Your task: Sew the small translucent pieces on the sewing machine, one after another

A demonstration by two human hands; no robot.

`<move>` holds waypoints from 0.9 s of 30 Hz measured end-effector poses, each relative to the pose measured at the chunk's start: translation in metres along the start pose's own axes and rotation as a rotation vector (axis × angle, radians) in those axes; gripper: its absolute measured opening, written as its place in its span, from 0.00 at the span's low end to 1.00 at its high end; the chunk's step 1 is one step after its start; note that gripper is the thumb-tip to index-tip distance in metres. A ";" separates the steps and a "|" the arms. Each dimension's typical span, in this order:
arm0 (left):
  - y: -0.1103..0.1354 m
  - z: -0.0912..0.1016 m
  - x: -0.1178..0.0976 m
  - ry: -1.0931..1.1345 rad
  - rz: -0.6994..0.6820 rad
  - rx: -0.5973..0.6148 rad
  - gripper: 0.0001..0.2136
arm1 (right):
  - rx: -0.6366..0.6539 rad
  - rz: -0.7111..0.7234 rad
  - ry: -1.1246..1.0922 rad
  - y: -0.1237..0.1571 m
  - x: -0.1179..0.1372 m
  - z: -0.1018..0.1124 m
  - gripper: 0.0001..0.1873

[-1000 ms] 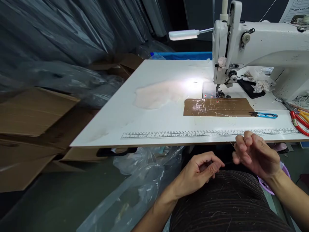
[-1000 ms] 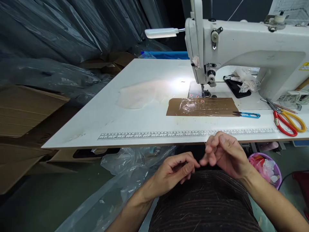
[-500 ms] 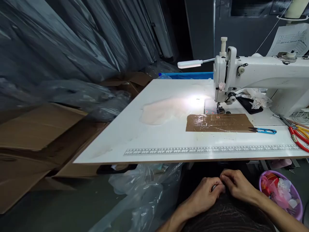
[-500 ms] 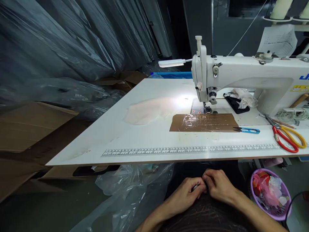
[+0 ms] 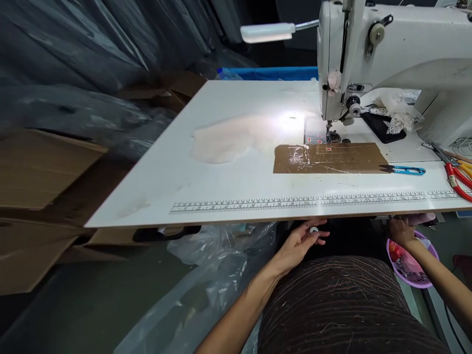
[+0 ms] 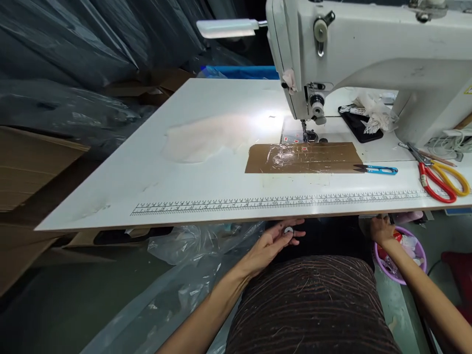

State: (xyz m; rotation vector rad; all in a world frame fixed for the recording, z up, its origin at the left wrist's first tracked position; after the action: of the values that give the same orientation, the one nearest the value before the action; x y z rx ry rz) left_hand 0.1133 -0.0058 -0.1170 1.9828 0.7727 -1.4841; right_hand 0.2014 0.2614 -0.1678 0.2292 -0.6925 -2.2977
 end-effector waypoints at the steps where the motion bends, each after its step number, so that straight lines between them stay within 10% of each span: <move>1: 0.000 -0.005 -0.004 -0.006 -0.017 0.032 0.20 | 0.057 0.009 -0.038 0.003 0.008 -0.004 0.09; 10: 0.009 -0.019 -0.001 -0.048 -0.020 0.105 0.29 | 0.579 0.575 -1.044 0.092 0.168 -0.015 0.29; 27: 0.023 0.035 0.011 0.060 -0.002 -0.382 0.20 | 0.390 0.324 -1.264 0.069 0.139 -0.021 0.31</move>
State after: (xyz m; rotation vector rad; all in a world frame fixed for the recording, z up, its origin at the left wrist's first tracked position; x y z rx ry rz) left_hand 0.1095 -0.0456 -0.1347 1.7412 1.0006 -1.1773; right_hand 0.1477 0.1160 -0.1432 -1.1691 -1.6193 -1.7580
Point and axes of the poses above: each hand's wrist, its own y-axis away from the middle knuckle, its own z-axis out of the back of the hand, x = y × z, the point moved 10 cm from there along -y, towards the middle knuckle, and after that the axes turned 14 degrees about -z, right-handed, at the moved point
